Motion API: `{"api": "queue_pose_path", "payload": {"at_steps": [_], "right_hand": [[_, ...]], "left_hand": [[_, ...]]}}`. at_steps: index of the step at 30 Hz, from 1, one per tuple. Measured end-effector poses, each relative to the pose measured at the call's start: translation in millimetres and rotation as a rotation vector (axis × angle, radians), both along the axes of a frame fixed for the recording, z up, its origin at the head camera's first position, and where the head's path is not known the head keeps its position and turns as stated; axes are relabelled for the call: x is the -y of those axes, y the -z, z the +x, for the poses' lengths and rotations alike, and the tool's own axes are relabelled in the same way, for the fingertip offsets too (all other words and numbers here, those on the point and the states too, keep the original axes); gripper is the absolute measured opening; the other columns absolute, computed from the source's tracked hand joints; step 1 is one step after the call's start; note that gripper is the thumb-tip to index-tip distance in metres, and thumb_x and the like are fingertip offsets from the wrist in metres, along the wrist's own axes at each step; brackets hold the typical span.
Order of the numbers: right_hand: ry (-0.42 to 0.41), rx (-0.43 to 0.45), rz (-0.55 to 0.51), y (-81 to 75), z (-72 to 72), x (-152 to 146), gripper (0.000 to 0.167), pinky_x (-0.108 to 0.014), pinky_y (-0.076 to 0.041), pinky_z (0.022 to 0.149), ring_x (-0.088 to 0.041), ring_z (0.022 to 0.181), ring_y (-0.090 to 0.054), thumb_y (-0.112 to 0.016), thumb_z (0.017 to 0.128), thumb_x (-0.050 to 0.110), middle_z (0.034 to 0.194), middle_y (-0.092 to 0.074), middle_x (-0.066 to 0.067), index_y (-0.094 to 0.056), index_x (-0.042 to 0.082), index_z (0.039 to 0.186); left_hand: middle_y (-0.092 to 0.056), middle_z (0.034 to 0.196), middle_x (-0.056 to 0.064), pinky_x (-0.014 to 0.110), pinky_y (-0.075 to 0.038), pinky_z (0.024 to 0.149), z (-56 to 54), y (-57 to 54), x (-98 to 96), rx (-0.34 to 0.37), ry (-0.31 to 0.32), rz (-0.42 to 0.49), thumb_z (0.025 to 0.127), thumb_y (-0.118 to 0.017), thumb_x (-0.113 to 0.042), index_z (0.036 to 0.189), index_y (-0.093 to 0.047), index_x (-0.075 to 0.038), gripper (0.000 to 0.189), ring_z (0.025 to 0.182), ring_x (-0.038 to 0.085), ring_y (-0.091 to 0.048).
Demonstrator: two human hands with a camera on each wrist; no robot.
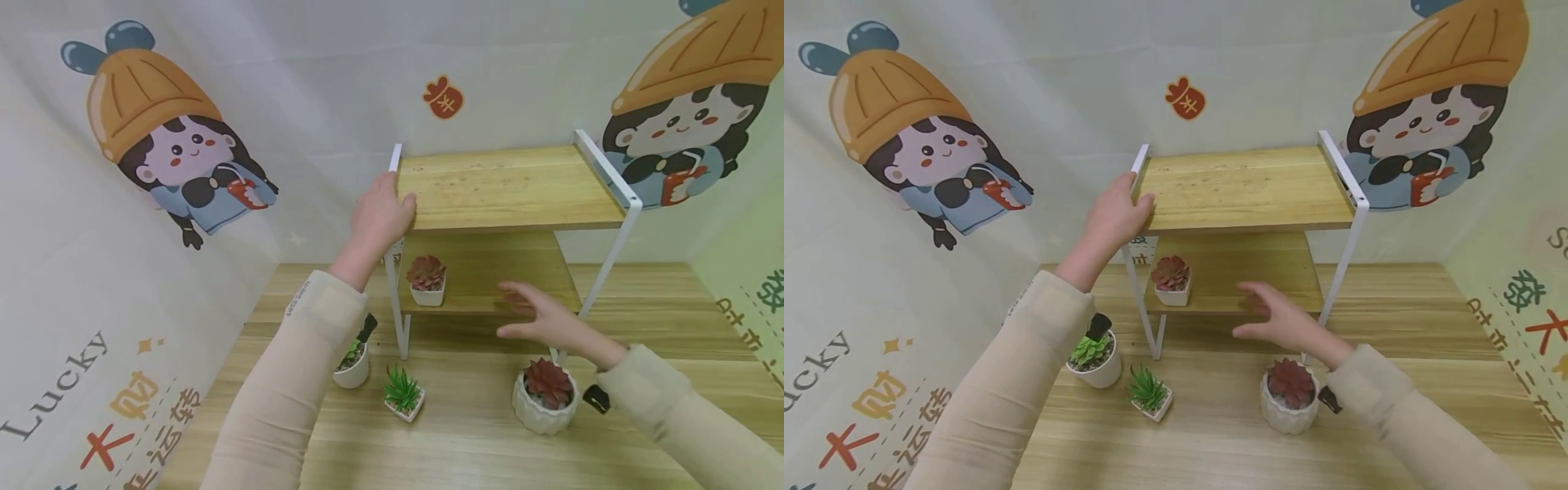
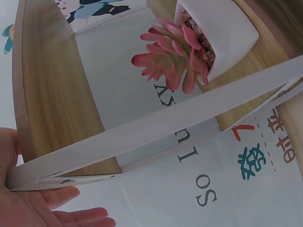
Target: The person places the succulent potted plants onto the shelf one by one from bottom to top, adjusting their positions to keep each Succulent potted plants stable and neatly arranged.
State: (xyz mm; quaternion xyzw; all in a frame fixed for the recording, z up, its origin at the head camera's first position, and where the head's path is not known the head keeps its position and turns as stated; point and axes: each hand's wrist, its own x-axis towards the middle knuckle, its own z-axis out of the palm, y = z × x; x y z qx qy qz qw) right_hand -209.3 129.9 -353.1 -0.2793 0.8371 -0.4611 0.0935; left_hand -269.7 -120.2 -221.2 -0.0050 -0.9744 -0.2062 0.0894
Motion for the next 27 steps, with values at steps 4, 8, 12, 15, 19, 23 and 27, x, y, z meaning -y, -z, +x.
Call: {"api": "queue_pose_path", "payload": {"at_steps": [4, 8, 12, 15, 19, 23, 27], "right_hand": [[0.005, -0.056, 0.038, 18.6, 23.8, -37, 0.07, -0.058, -0.037, 0.094, -0.05, 0.119, -0.039, -0.068, 0.082, 0.016, 0.133, -0.036, -0.033, -0.03, -0.012, 0.134], [0.085, -0.128, 0.075, 51.8, 41.4, -62, 0.072, -0.056, -0.042, 0.088, -0.05, 0.111, -0.044, -0.073, 0.076, 0.012, 0.128, -0.041, -0.034, -0.033, -0.013, 0.131], [0.192, -0.192, 0.085, 88.3, 56.1, -72, 0.078, -0.05, -0.047, 0.083, -0.047, 0.106, -0.047, -0.078, 0.068, 0.009, 0.124, -0.044, -0.034, -0.035, -0.013, 0.129], [0.244, -0.202, 0.053, 111.5, 63.8, -70, 0.085, -0.053, -0.046, 0.083, -0.049, 0.106, -0.045, -0.08, 0.063, 0.007, 0.124, -0.043, -0.035, -0.032, -0.016, 0.129], [0.3, -0.199, 0.04, 132.7, 68.3, -62, 0.091, -0.06, -0.042, 0.084, -0.052, 0.106, -0.045, -0.082, 0.059, 0.009, 0.122, -0.043, -0.038, -0.028, -0.019, 0.128], [0.356, -0.21, 0.058, 141.9, 67.6, -52, 0.096, -0.049, -0.045, 0.085, -0.046, 0.105, -0.05, -0.085, 0.053, 0.014, 0.117, -0.05, -0.034, -0.031, -0.017, 0.126], [0.401, -0.179, 0.049, 143.5, 66.6, -44, 0.1, -0.046, -0.045, 0.085, -0.043, 0.104, -0.052, -0.086, 0.051, 0.017, 0.115, -0.052, -0.032, -0.03, -0.015, 0.127]], "left_hand": [[-0.03, 0.147, 0.009, 0.041, -0.03, 0.108, 1.1, 0.0, 0.1, -0.005, -0.008, 0.016, 0.095, -0.04, -0.036, 0.143, -0.028, -0.007, 0.057, 0.131, 0.031, -0.034], [-0.031, 0.147, 0.009, 0.042, -0.033, 0.106, 1.8, -0.1, 0.0, -0.011, -0.01, 0.022, 0.094, -0.041, -0.036, 0.142, -0.029, -0.007, 0.057, 0.13, 0.032, -0.036], [-0.031, 0.147, 0.009, 0.042, -0.032, 0.107, 2.7, -0.4, -0.3, -0.01, -0.005, 0.026, 0.094, -0.041, -0.035, 0.142, -0.029, -0.007, 0.057, 0.13, 0.031, -0.035], [-0.032, 0.147, 0.01, 0.041, -0.031, 0.107, 3.1, -0.8, 0.1, -0.011, -0.005, 0.023, 0.094, -0.041, -0.035, 0.142, -0.029, -0.007, 0.057, 0.131, 0.031, -0.035], [-0.033, 0.146, 0.009, 0.041, -0.031, 0.107, 3.1, -1.4, 0.3, -0.015, -0.005, 0.017, 0.094, -0.041, -0.035, 0.142, -0.029, -0.007, 0.056, 0.13, 0.03, -0.035], [-0.032, 0.146, 0.009, 0.04, -0.029, 0.109, 2.9, -1.3, 0.0, -0.016, -0.005, 0.008, 0.094, -0.041, -0.035, 0.142, -0.029, -0.007, 0.056, 0.131, 0.029, -0.034], [-0.032, 0.147, 0.01, 0.039, -0.027, 0.11, 2.4, -0.2, -0.3, -0.017, -0.008, 0.004, 0.095, -0.041, -0.035, 0.142, -0.029, -0.007, 0.056, 0.132, 0.029, -0.033]]}}
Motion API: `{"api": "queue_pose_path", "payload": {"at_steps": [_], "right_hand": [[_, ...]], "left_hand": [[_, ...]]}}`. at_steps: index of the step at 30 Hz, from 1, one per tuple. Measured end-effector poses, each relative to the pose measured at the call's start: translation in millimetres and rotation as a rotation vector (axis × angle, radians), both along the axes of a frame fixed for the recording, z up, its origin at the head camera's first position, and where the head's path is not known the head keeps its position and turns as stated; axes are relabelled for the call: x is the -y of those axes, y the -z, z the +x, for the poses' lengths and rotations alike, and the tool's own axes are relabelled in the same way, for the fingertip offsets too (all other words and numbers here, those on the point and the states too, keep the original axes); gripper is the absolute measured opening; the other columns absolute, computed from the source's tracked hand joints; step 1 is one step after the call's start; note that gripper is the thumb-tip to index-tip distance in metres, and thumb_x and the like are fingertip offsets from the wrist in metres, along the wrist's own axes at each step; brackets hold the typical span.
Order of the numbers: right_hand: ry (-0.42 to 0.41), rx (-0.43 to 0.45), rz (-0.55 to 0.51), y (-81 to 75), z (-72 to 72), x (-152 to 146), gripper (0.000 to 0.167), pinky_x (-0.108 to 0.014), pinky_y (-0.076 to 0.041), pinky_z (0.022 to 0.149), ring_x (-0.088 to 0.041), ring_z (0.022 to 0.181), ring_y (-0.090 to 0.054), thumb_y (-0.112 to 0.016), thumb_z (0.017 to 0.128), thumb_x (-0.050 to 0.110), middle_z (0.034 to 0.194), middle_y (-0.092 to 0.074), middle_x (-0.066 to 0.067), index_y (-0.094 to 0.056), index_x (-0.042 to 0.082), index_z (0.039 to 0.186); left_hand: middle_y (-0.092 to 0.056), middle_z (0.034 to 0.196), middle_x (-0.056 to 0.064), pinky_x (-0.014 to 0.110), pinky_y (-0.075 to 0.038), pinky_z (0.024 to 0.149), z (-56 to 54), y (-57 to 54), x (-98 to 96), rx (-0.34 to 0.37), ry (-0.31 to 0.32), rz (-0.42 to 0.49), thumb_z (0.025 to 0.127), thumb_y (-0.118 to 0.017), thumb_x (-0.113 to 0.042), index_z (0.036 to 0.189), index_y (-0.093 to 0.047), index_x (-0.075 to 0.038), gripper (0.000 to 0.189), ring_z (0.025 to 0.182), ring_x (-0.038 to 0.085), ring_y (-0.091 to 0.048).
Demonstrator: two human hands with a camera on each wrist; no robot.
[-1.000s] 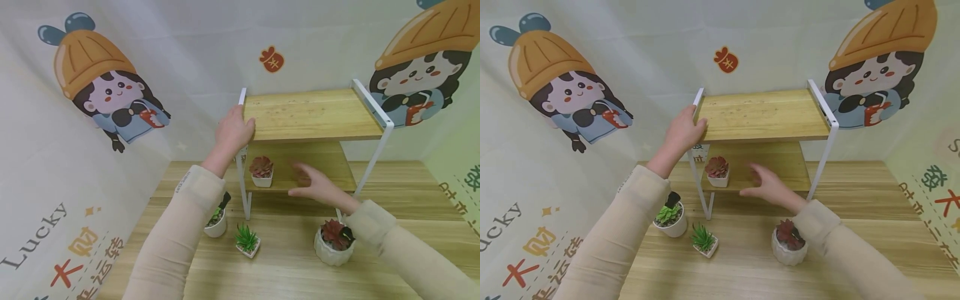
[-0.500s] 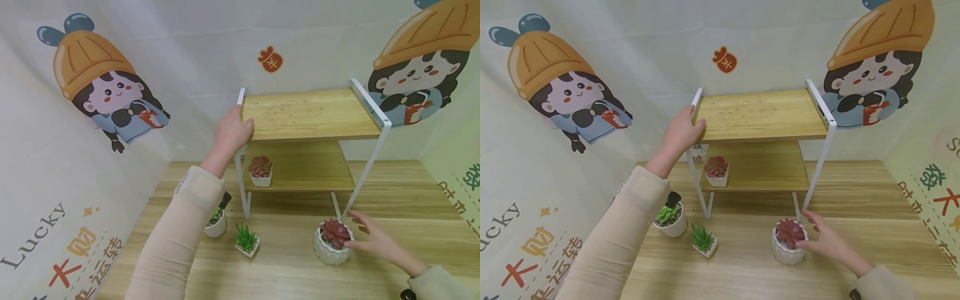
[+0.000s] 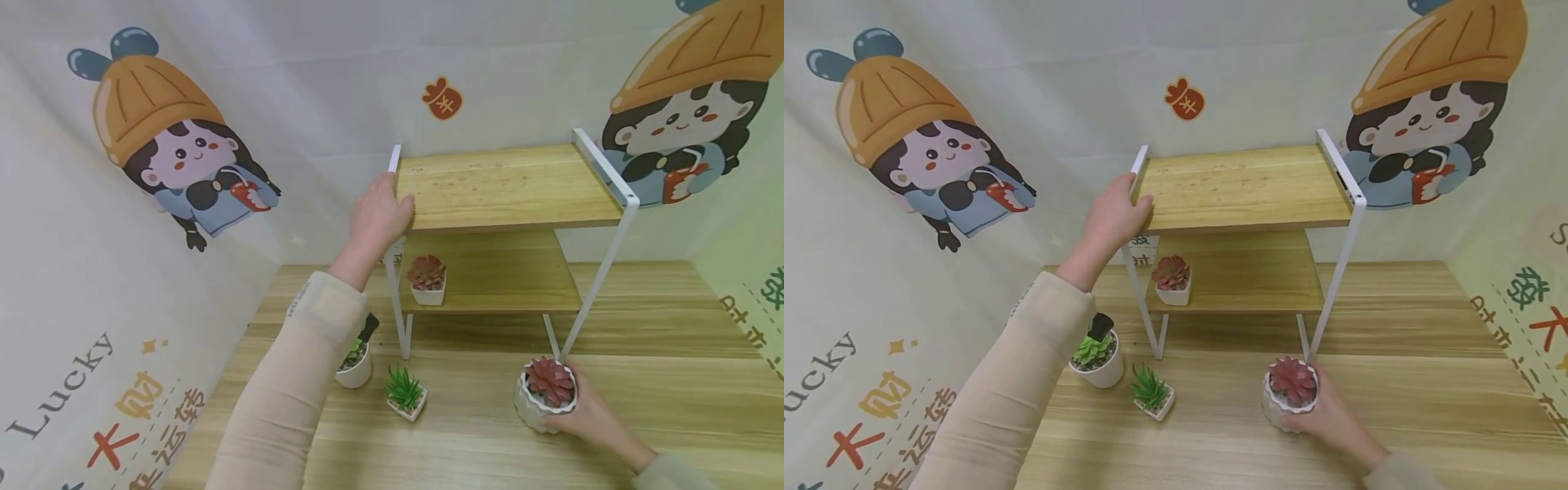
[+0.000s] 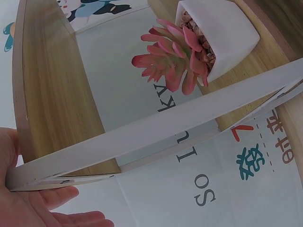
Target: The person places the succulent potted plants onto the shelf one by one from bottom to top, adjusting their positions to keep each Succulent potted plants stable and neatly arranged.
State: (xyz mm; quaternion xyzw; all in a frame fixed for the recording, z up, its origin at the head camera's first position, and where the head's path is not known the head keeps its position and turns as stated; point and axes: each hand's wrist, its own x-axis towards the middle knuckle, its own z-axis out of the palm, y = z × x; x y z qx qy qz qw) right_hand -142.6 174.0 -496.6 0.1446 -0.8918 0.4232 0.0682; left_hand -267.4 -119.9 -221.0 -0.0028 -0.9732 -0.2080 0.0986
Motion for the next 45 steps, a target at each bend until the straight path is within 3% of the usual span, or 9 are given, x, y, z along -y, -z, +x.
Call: {"api": "queue_pose_path", "payload": {"at_steps": [6, 16, 18, 24, 30, 34, 36, 41, 45], "right_hand": [[0.057, 0.07, -0.018, 0.9, 4.2, 5, 0.099, -0.059, -0.04, 0.088, -0.048, 0.107, -0.049, -0.086, 0.055, 0.018, 0.117, -0.049, -0.036, -0.028, -0.016, 0.128], [0.088, 0.074, -0.034, 8.0, 1.8, 8, 0.092, -0.058, -0.042, 0.087, -0.047, 0.105, -0.05, -0.084, 0.057, 0.015, 0.115, -0.051, -0.036, -0.03, -0.015, 0.126], [0.094, 0.062, -0.038, 7.9, 0.6, 9, 0.09, -0.051, -0.045, 0.086, -0.042, 0.104, -0.053, -0.084, 0.057, 0.014, 0.113, -0.053, -0.033, -0.032, -0.014, 0.125], [0.09, 0.024, -0.091, 6.1, -0.6, 9, 0.083, -0.015, -0.042, 0.079, 0.006, 0.095, -0.046, -0.085, 0.054, 0.008, 0.11, -0.057, -0.026, -0.039, -0.01, 0.121], [0.051, -0.008, -0.152, 0.5, 2.0, 10, 0.083, -0.006, -0.037, 0.078, 0.014, 0.094, -0.042, -0.084, 0.051, 0.001, 0.108, -0.059, -0.019, -0.041, -0.01, 0.12], [-0.015, -0.037, -0.229, -16.8, -0.4, 14, 0.083, -0.003, -0.036, 0.077, 0.016, 0.094, -0.043, -0.083, 0.05, -0.005, 0.107, -0.055, 0.01, -0.04, -0.008, 0.121], [-0.031, -0.025, -0.222, -31.5, -2.4, 17, 0.083, -0.006, -0.039, 0.076, 0.016, 0.094, -0.043, -0.083, 0.052, -0.003, 0.108, -0.051, 0.013, -0.04, -0.006, 0.122], [-0.039, 0.019, -0.155, -75.4, -8.8, 25, 0.081, -0.014, -0.043, 0.077, 0.013, 0.094, -0.043, -0.084, 0.056, 0.005, 0.114, -0.055, -0.017, -0.039, -0.002, 0.124], [-0.049, 0.016, -0.11, -105.5, -16.0, 32, 0.083, -0.025, -0.045, 0.081, -0.01, 0.102, -0.052, -0.084, 0.058, 0.01, 0.118, -0.054, -0.021, -0.039, -0.001, 0.127]], "left_hand": [[-0.029, 0.148, 0.009, 0.043, -0.028, 0.109, -1.0, 4.3, 0.2, 0.018, -0.012, 0.0, 0.095, -0.04, -0.037, 0.143, -0.028, -0.008, 0.057, 0.132, 0.031, -0.032], [-0.029, 0.148, 0.008, 0.041, -0.028, 0.108, -1.9, 5.6, 2.0, 0.013, -0.014, 0.004, 0.095, -0.04, -0.035, 0.143, -0.028, -0.009, 0.056, 0.133, 0.029, -0.031], [-0.03, 0.148, 0.008, 0.04, -0.028, 0.108, -2.1, 4.8, 2.6, 0.0, -0.01, 0.0, 0.095, -0.04, -0.034, 0.143, -0.029, -0.008, 0.056, 0.133, 0.028, -0.031], [-0.033, 0.146, 0.008, 0.038, -0.028, 0.108, -2.5, 2.7, 2.8, -0.021, 0.001, -0.021, 0.094, -0.04, -0.033, 0.142, -0.03, -0.007, 0.055, 0.132, 0.026, -0.033], [-0.032, 0.146, 0.008, 0.039, -0.028, 0.108, -2.5, 1.6, 1.0, -0.01, -0.002, -0.017, 0.095, -0.04, -0.034, 0.142, -0.029, -0.008, 0.055, 0.132, 0.026, -0.032], [-0.03, 0.148, 0.008, 0.041, -0.028, 0.108, -2.6, 0.6, 0.8, -0.007, -0.009, -0.016, 0.094, -0.04, -0.035, 0.143, -0.028, -0.008, 0.056, 0.133, 0.027, -0.031], [-0.029, 0.148, 0.008, 0.04, -0.028, 0.108, -2.6, 0.6, 1.0, -0.008, -0.008, -0.022, 0.095, -0.04, -0.035, 0.143, -0.028, -0.008, 0.056, 0.133, 0.027, -0.03], [-0.029, 0.148, 0.008, 0.04, -0.027, 0.108, -2.7, 1.3, 0.7, -0.006, -0.005, -0.031, 0.095, -0.04, -0.035, 0.143, -0.028, -0.009, 0.056, 0.134, 0.026, -0.029], [-0.028, 0.149, 0.008, 0.04, -0.029, 0.107, -2.3, 1.9, 0.3, -0.003, -0.011, -0.034, 0.095, -0.04, -0.035, 0.143, -0.028, -0.009, 0.056, 0.133, 0.027, -0.03]]}}
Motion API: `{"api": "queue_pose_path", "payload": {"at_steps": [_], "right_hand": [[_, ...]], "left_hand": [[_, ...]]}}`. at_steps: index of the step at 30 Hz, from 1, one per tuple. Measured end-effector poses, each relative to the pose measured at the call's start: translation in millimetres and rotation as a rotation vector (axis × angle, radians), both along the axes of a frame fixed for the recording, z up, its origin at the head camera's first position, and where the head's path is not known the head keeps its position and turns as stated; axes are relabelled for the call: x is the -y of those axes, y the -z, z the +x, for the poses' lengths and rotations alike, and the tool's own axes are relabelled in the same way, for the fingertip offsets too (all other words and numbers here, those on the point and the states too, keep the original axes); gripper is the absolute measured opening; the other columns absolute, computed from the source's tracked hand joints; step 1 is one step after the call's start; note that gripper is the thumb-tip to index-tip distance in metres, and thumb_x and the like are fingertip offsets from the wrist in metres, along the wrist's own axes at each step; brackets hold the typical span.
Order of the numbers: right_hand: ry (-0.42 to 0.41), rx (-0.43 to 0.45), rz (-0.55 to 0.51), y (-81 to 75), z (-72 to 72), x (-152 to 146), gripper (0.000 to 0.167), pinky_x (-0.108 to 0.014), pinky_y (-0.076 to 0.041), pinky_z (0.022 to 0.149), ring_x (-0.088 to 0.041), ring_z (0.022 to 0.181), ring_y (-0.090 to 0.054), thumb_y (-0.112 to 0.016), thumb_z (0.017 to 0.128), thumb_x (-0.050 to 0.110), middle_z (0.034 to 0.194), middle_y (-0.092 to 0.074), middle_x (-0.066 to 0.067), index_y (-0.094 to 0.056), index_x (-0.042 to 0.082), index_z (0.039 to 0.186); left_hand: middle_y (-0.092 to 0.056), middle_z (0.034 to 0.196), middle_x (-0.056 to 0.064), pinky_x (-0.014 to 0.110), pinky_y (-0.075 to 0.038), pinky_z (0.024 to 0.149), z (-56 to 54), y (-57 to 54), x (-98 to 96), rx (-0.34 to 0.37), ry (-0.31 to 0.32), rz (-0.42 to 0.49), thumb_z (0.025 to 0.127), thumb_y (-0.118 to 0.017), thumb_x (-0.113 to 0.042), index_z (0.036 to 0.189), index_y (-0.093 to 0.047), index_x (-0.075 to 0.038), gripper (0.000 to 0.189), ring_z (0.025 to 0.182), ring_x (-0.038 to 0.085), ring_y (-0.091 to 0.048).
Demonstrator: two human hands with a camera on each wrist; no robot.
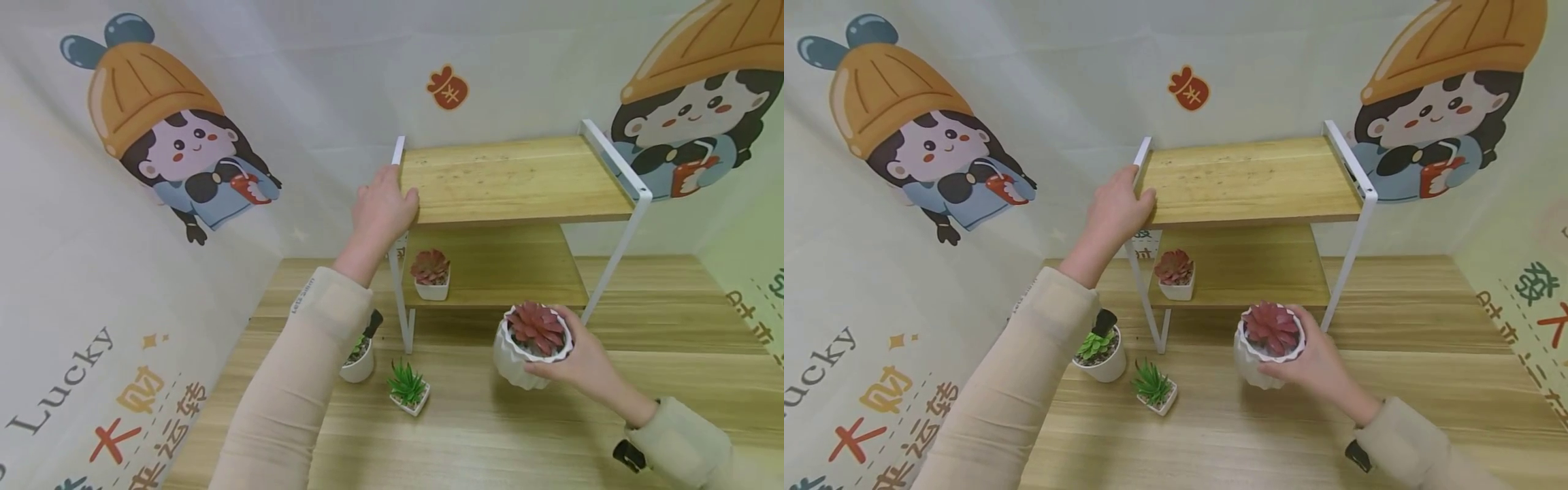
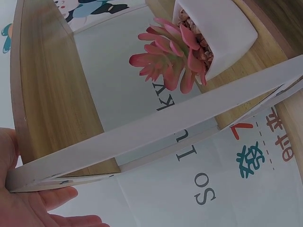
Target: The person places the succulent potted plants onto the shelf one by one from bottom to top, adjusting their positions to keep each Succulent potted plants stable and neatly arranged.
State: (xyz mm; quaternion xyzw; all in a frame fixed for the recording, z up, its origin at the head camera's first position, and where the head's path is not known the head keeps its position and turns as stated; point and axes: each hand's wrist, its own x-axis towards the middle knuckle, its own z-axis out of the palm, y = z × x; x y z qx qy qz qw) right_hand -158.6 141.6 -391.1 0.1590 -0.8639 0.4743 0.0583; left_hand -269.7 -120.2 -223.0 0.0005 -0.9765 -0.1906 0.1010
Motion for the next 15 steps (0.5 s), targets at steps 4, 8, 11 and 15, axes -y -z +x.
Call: {"api": "queue_pose_path", "payload": {"at_steps": [4, 8, 11, 15], "right_hand": [[-0.026, -0.001, -0.004, -22.9, -12.2, 7, 0.083, -0.045, -0.045, 0.087, -0.035, 0.108, -0.051, -0.083, 0.061, 0.013, 0.12, -0.052, -0.024, -0.036, -0.003, 0.128], [-0.026, 0.028, -0.045, -36.9, -30.5, 10, 0.084, -0.052, -0.041, 0.092, -0.039, 0.112, -0.047, -0.082, 0.065, 0.014, 0.124, -0.047, -0.026, -0.033, -0.004, 0.131], [-0.016, 0.044, -0.059, -41.4, -46.1, 10, 0.084, -0.052, -0.039, 0.094, -0.039, 0.114, -0.046, -0.08, 0.068, 0.017, 0.127, -0.045, -0.026, -0.031, -0.005, 0.133], [0.002, 0.051, -0.069, -40.4, -63.4, 6, 0.083, -0.052, -0.039, 0.095, -0.039, 0.115, -0.045, -0.078, 0.07, 0.017, 0.128, -0.044, -0.027, -0.03, -0.006, 0.134]], "left_hand": [[-0.029, 0.148, 0.008, 0.039, -0.03, 0.106, -0.1, -0.7, -0.8, -0.004, -0.003, -0.011, 0.095, -0.04, -0.035, 0.142, -0.029, -0.008, 0.056, 0.132, 0.027, -0.032], [-0.029, 0.148, 0.008, 0.039, -0.031, 0.105, -0.9, -0.9, -1.4, -0.005, -0.004, -0.021, 0.095, -0.04, -0.036, 0.142, -0.029, -0.008, 0.056, 0.132, 0.027, -0.032], [-0.03, 0.148, 0.007, 0.039, -0.031, 0.105, -1.5, -0.7, -1.5, -0.002, -0.005, -0.019, 0.095, -0.04, -0.035, 0.143, -0.029, -0.009, 0.056, 0.132, 0.027, -0.032], [-0.03, 0.148, 0.007, 0.039, -0.03, 0.106, -1.5, -0.4, -2.1, 0.001, -0.007, -0.016, 0.095, -0.04, -0.035, 0.143, -0.029, -0.009, 0.056, 0.132, 0.027, -0.032]]}}
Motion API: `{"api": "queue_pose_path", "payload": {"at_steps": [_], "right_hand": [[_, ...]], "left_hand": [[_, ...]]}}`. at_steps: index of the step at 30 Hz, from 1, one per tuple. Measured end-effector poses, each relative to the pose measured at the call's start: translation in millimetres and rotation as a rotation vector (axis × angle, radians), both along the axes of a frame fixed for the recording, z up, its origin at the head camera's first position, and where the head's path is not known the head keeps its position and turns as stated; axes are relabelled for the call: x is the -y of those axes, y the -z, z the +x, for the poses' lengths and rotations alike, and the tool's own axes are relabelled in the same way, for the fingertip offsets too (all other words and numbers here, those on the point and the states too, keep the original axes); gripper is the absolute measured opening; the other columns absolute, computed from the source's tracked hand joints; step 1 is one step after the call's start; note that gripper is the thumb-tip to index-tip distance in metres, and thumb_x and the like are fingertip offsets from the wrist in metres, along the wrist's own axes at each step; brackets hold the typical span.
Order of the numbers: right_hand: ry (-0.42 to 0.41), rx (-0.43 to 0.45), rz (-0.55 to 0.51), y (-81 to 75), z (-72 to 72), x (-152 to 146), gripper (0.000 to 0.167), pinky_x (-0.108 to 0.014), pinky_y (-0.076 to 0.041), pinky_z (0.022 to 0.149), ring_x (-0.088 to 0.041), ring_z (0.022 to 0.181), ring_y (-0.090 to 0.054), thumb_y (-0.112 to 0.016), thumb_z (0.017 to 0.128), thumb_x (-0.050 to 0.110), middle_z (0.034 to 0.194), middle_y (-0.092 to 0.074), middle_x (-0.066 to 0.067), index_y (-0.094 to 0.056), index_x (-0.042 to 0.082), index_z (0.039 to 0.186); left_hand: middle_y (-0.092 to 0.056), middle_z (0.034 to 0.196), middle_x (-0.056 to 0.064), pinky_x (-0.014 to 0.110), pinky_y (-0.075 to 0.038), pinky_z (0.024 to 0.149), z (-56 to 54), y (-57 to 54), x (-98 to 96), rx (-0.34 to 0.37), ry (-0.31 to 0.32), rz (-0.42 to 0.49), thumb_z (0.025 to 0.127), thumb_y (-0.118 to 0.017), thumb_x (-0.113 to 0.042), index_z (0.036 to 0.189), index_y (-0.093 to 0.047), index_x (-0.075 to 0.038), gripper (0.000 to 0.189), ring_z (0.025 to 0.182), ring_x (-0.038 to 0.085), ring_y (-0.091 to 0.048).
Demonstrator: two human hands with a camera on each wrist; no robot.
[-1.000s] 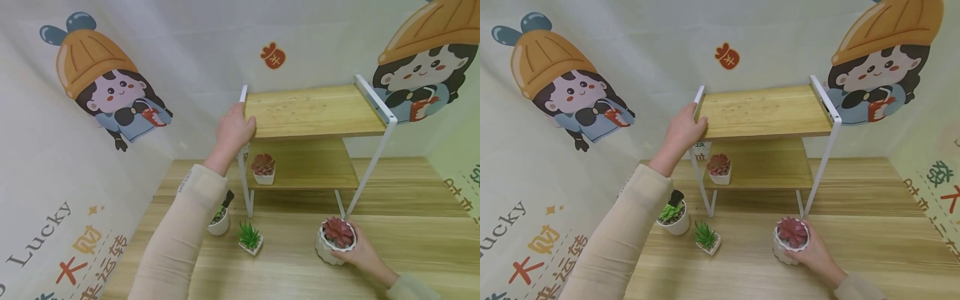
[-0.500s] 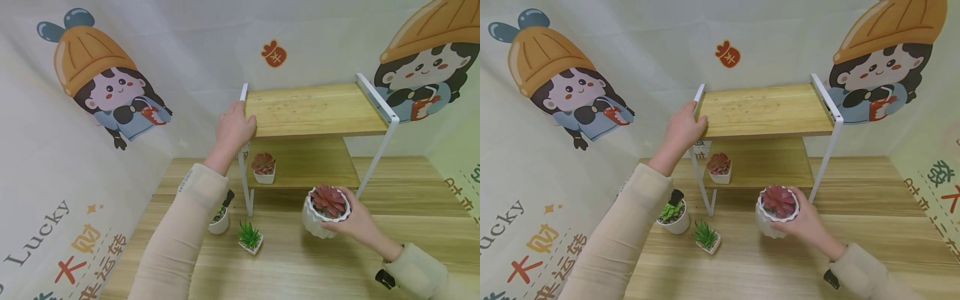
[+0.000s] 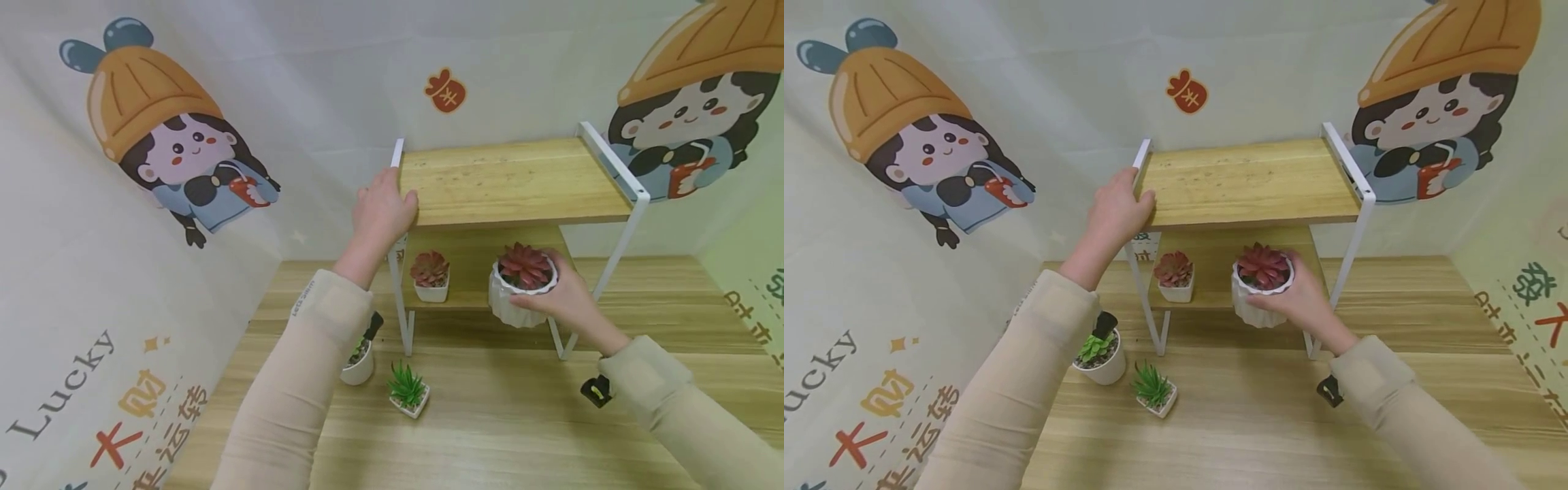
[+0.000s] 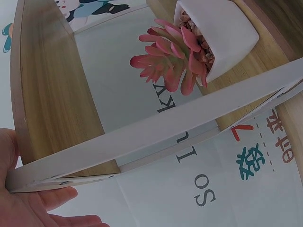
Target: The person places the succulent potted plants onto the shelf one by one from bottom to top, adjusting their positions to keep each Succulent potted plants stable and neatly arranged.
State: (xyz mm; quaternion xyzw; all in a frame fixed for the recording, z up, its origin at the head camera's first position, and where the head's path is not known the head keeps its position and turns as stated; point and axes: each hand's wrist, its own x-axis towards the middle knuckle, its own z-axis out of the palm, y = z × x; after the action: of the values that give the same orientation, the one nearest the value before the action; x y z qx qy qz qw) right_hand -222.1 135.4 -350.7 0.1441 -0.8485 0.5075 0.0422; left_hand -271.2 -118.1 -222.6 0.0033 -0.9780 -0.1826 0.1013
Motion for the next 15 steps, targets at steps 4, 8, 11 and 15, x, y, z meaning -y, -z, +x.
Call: {"api": "queue_pose_path", "payload": {"at_steps": [4, 8, 11, 15], "right_hand": [[0.032, 0.012, -0.004, 4.1, -10.0, -3, 0.083, -0.052, -0.038, 0.097, -0.04, 0.117, -0.043, -0.077, 0.071, 0.017, 0.128, -0.043, -0.029, -0.029, -0.007, 0.134], [0.032, 0.015, 0.004, 4.7, -14.6, -4, 0.083, -0.052, -0.037, 0.097, -0.039, 0.117, -0.043, -0.077, 0.071, 0.019, 0.129, -0.043, -0.028, -0.029, -0.006, 0.134], [0.014, 0.032, -0.012, 3.8, -16.1, -4, 0.083, -0.052, -0.036, 0.097, -0.038, 0.118, -0.042, -0.076, 0.072, 0.019, 0.13, -0.042, -0.027, -0.027, -0.005, 0.135], [0.02, 0.069, -0.054, 4.4, -15.7, -3, 0.087, -0.051, -0.035, 0.098, -0.039, 0.121, -0.039, -0.075, 0.074, 0.017, 0.134, -0.038, -0.028, -0.021, -0.003, 0.14]], "left_hand": [[-0.029, 0.148, 0.007, 0.04, -0.03, 0.107, 0.7, 1.4, -0.8, 0.002, 0.004, 0.003, 0.094, -0.04, -0.036, 0.143, -0.028, -0.009, 0.057, 0.132, 0.027, -0.032], [-0.03, 0.148, 0.008, 0.04, -0.03, 0.107, 1.8, 1.5, -0.3, -0.009, 0.004, 0.006, 0.095, -0.04, -0.035, 0.142, -0.029, -0.008, 0.056, 0.132, 0.028, -0.033], [-0.031, 0.147, 0.007, 0.041, -0.033, 0.105, 2.1, 1.0, 0.5, -0.012, -0.001, 0.014, 0.094, -0.041, -0.035, 0.142, -0.03, -0.008, 0.056, 0.13, 0.029, -0.034], [-0.031, 0.147, 0.006, 0.042, -0.036, 0.102, 2.1, 0.4, 0.7, -0.005, -0.005, 0.02, 0.094, -0.041, -0.036, 0.142, -0.029, -0.01, 0.056, 0.128, 0.03, -0.036]]}}
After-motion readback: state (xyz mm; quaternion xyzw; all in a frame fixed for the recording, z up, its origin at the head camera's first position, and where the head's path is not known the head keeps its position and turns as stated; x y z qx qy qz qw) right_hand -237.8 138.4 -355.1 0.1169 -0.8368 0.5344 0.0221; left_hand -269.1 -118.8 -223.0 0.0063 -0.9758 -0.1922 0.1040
